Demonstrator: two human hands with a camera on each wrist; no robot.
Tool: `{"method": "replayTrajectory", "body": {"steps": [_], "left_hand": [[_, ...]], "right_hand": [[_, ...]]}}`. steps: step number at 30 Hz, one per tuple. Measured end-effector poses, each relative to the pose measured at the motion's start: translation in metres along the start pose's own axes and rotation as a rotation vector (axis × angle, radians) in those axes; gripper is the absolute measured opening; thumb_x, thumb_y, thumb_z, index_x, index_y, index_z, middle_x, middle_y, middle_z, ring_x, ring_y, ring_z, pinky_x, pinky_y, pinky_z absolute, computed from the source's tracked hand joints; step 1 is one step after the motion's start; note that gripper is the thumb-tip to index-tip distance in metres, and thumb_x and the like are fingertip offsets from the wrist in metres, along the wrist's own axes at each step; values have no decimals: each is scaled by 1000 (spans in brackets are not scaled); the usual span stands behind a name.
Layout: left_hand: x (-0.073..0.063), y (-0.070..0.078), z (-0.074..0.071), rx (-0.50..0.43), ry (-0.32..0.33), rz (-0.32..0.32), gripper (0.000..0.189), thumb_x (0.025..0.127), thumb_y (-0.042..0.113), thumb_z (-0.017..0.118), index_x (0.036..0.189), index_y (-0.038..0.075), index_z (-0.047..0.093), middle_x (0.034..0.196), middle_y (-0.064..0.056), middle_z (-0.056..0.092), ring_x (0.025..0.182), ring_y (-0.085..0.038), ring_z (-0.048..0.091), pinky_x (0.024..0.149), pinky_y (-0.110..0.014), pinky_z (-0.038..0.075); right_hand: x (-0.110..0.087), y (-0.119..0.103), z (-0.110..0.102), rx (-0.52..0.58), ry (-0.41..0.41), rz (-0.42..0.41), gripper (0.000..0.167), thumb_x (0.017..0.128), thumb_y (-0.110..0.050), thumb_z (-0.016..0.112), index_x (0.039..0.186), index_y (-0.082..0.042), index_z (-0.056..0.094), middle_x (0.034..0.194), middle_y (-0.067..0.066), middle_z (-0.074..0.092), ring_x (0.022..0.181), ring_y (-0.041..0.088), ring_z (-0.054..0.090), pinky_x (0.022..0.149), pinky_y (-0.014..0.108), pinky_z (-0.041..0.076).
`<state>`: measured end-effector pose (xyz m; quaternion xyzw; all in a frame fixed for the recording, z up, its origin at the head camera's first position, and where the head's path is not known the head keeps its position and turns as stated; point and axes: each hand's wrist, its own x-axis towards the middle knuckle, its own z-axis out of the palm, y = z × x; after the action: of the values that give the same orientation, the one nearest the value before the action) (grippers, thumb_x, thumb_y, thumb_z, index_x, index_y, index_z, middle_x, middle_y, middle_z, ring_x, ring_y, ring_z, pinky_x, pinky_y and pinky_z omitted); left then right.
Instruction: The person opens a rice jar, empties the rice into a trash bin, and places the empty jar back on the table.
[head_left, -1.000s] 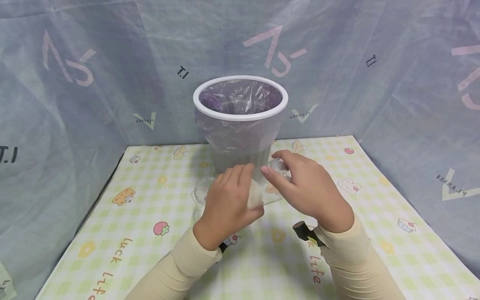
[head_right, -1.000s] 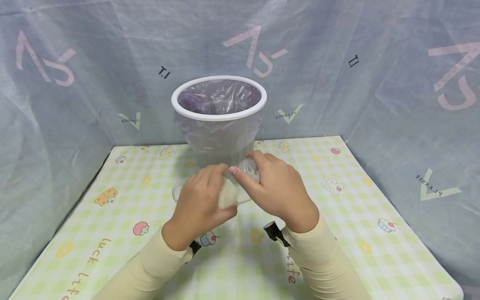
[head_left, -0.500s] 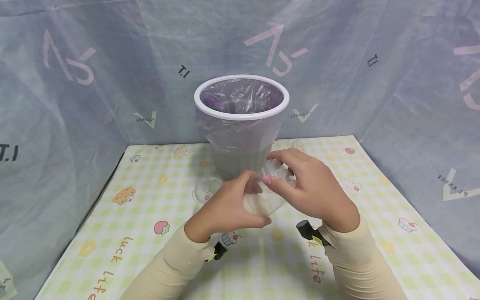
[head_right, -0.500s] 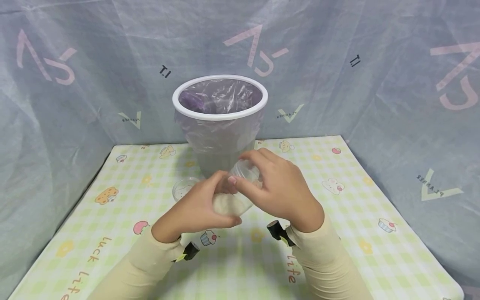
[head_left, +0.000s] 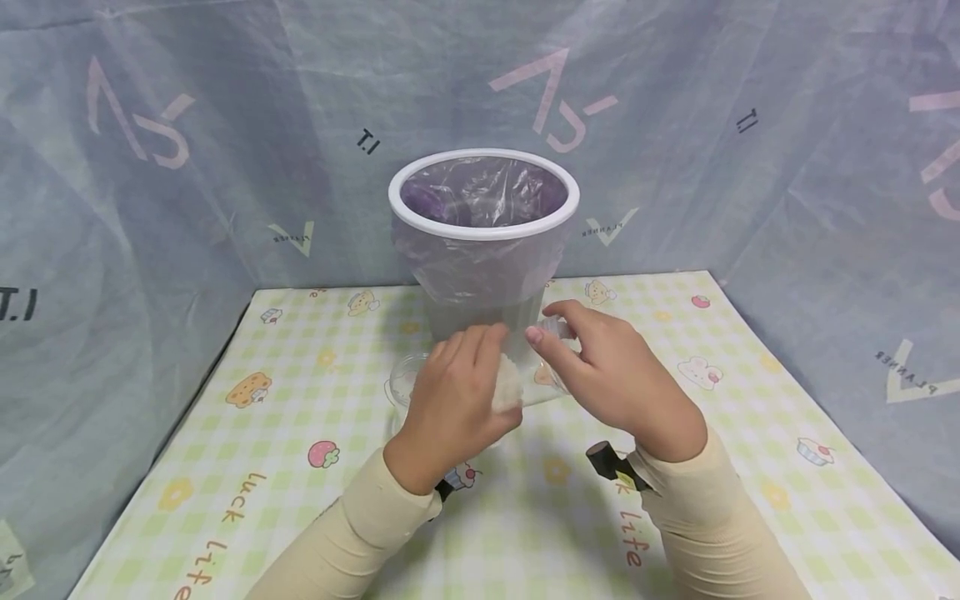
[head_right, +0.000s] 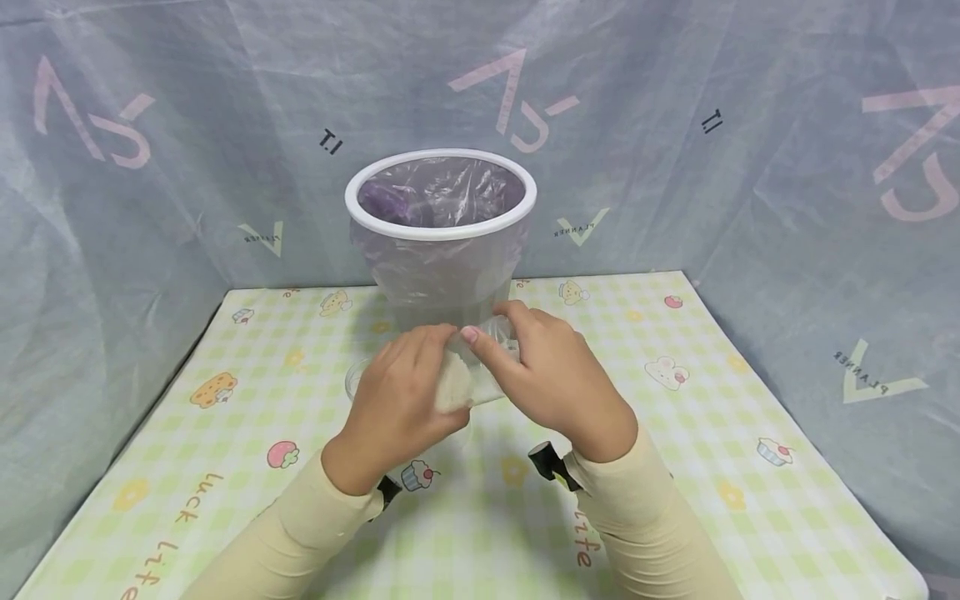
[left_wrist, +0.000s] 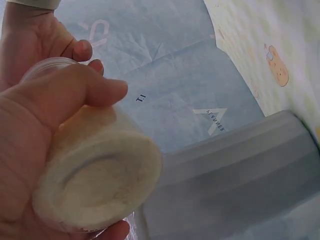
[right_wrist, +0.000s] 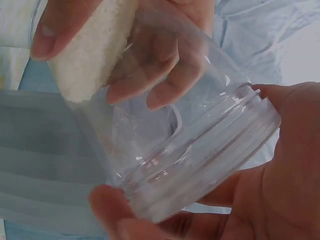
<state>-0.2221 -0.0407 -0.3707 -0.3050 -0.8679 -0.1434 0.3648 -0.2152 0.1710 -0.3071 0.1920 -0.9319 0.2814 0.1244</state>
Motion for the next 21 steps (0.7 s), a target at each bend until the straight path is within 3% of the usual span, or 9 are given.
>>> {"method": "replayTrajectory", "body": {"steps": [5, 9, 15, 18, 21], "left_hand": [[1, 1, -3, -91, -14, -24, 84, 61, 34, 88, 132, 4, 55, 114, -5, 65, 95, -22, 65, 79, -37, 56], [0, 1, -7, -302, -133, -120, 83, 62, 38, 90, 131, 11, 54, 111, 2, 63, 92, -14, 61, 79, -32, 55], [0, 2, -13, -584, -308, -264, 81, 64, 40, 92, 132, 24, 51, 114, 10, 63, 101, -5, 61, 88, -30, 53], [1, 2, -15, -677, -359, -284, 81, 64, 38, 92, 133, 24, 51, 113, 13, 65, 104, -3, 63, 91, -31, 53], [1, 1, -14, -699, -376, -291, 81, 65, 37, 92, 134, 23, 52, 113, 13, 66, 105, -3, 63, 92, -32, 53]], "right_hand": [[0, 0, -2, 6, 35, -14, 54, 101, -66, 47, 135, -27, 61, 115, -11, 68, 78, 9, 68, 81, 40, 55], [-2, 0, -5, -22, 49, -49, 49, 101, -62, 51, 134, -28, 62, 117, -12, 67, 79, 8, 67, 79, 39, 55], [-6, 1, -10, -33, 72, -169, 38, 102, -50, 57, 133, -29, 63, 126, -13, 66, 90, 6, 68, 82, 36, 56], [-8, 1, -11, -34, 73, -208, 34, 103, -45, 57, 133, -30, 63, 127, -16, 64, 93, 4, 67, 83, 35, 55], [-9, 2, -11, -35, 75, -223, 33, 104, -43, 56, 134, -31, 62, 127, -16, 64, 96, 4, 68, 83, 35, 55]]}}
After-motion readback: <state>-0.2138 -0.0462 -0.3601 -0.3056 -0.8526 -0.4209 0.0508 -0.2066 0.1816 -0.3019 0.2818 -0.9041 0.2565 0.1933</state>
